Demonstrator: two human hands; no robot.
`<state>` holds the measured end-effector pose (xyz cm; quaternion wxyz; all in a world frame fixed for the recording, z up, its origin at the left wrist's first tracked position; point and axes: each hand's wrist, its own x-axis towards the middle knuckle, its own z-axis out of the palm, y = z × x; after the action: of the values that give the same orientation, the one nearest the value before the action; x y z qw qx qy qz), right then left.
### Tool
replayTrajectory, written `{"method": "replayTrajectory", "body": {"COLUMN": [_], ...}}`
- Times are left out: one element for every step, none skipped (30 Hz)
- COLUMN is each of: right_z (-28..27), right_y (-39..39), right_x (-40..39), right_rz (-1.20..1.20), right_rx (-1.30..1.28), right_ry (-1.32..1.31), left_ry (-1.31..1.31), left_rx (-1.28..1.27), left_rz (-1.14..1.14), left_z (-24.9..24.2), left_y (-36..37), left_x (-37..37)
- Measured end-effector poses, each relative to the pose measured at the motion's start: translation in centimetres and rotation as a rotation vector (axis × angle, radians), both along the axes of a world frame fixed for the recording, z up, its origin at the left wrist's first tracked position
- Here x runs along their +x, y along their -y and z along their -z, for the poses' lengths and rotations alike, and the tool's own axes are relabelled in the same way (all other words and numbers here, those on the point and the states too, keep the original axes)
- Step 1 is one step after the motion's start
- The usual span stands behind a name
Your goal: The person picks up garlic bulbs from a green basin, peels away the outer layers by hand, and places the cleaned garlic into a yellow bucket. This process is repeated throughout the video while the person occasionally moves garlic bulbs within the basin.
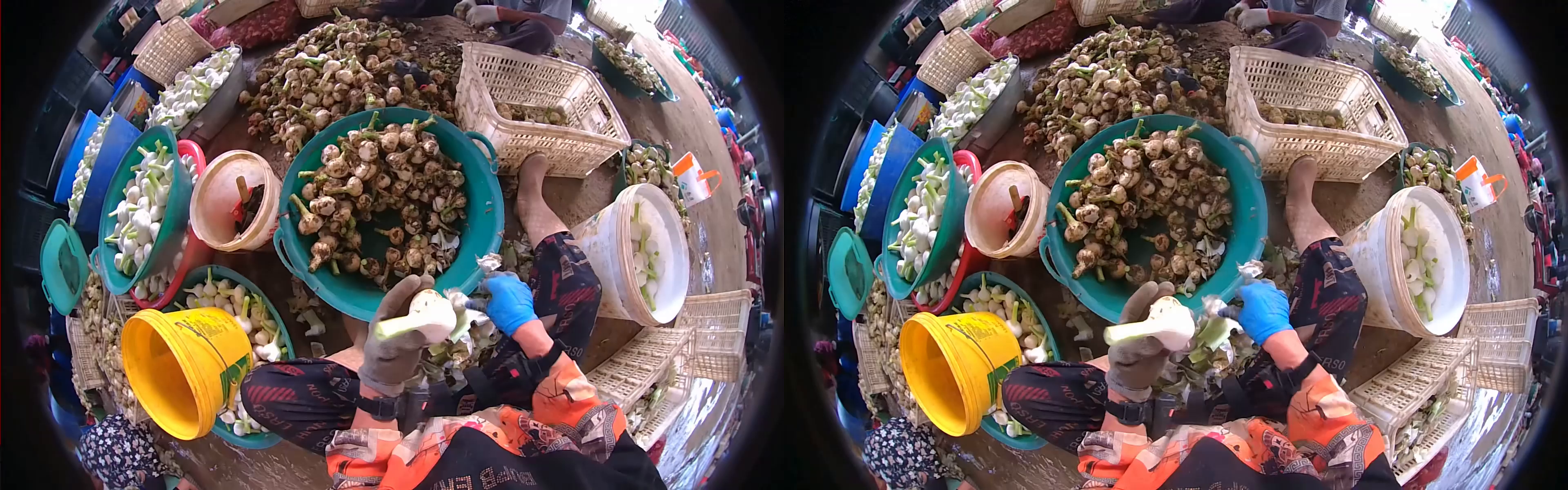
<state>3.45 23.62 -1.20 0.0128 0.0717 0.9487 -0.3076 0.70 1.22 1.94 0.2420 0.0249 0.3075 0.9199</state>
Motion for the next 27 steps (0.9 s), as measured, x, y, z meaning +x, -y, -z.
{"method": "replayTrajectory", "body": {"right_z": [-0.5,-1.1,-2.4,-4.0,-5.3,-6.3,-6.8,-6.5,-6.5,-6.5,-6.4,-6.1,-5.7,-5.2,-4.6,-3.9,-3.6,-3.6,-3.6,-3.5,-3.2,-3.0,-2.9,-3.0,-3.1,-3.3,-3.4], "right_y": [-0.3,-0.7,-0.3,0.7,1.7,2.5,3.1,3.3,3.6,4.0,4.4,4.7,4.8,4.8,4.6,5.1,5.0,4.9,4.9,5.2,5.5,5.9,6.2,5.9,5.6,5.3,4.8], "right_x": [0.2,0.4,0.3,0.0,-0.3,-0.4,-0.5,-0.8,-0.8,-0.6,-0.5,-0.6,-0.5,-0.6,-0.6,-0.8,-0.8,-1.0,-1.1,-1.2,-1.5,-1.6,-1.6,-1.4,-1.4,-1.6,-1.6], "right_rz": [-0.079,-0.159,-0.119,-0.073,-0.023,-0.17,-0.313,-0.445,-0.428,-0.414,-0.401,-0.395,-0.348,-0.299,-0.25,-0.121,0.049,0.22,0.393,0.463,0.534,0.606,0.678,0.566,0.592,0.615,0.641], "right_rx": [0.002,0.001,-0.279,-0.559,-0.839,-0.646,-0.448,-0.013,0.043,0.096,0.144,0.148,0.05,-0.043,-0.134,-0.197,-0.514,-0.826,-1.132,-1.323,-1.513,-1.703,-1.892,-1.951,-1.964,-1.974,-1.98], "right_ry": [-0.021,-0.043,-0.019,0.002,0.018,-0.042,-0.1,-0.239,-0.228,-0.214,-0.2,-0.252,-0.276,-0.301,-0.326,-0.36,-0.163,0.044,0.263,0.241,0.214,0.186,0.156,0.105,0.065,0.025,-0.012], "left_ry": [-0.042,-0.081,-0.118,-0.121,-0.1,-0.082,-0.065,-0.118,-0.205,-0.287,-0.368,-0.333,-0.304,-0.277,-0.251,-0.199,-0.182,-0.164,-0.146,-0.145,-0.09,-0.033,0.024,0.022,-0.002,0.019,0.043], "left_rx": [-0.088,-0.177,-0.267,-0.281,-0.324,-0.367,-0.409,-0.447,-0.505,-0.565,-0.629,-0.617,-0.603,-0.585,-0.563,-0.503,-0.451,-0.402,-0.354,-0.283,-0.182,-0.08,0.021,0.052,-0.018,0.094,0.209], "left_rz": [-0.001,-0.003,-0.001,0.015,0.049,0.084,0.117,0.125,0.116,0.104,0.092,0.091,0.094,0.096,0.098,0.133,0.078,0.021,-0.037,-0.052,-0.043,-0.034,-0.025,-0.094,-0.141,-0.115,-0.09], "left_z": [-0.5,-0.9,-1.0,-1.1,-1.6,-2.9,-3.6,-3.0,-2.3,-1.7,-1.3,-1.3,-1.3,-1.4,-1.5,-1.6,-1.9,-2.2,-2.4,-2.0,-1.9,-1.9,-1.8,-1.4,-1.0,-0.1,0.5], "left_y": [-0.1,-0.1,-0.2,-0.3,-0.5,-0.7,-0.9,-1.3,-1.4,-1.4,-1.3,-1.1,-1.0,-1.1,-1.2,-1.2,-1.4,-1.8,-2.0,-1.8,-1.8,-1.9,-1.9,-2.2,-2.3,-2.2,-2.1], "left_x": [-0.1,-0.4,-0.6,-0.6,-0.5,-0.5,-0.5,-0.4,-0.3,-0.2,0.0,0.3,0.5,0.6,0.6,0.6,0.5,0.4,0.4,0.4,0.2,0.1,0.0,0.1,0.3,0.4,0.5]}}
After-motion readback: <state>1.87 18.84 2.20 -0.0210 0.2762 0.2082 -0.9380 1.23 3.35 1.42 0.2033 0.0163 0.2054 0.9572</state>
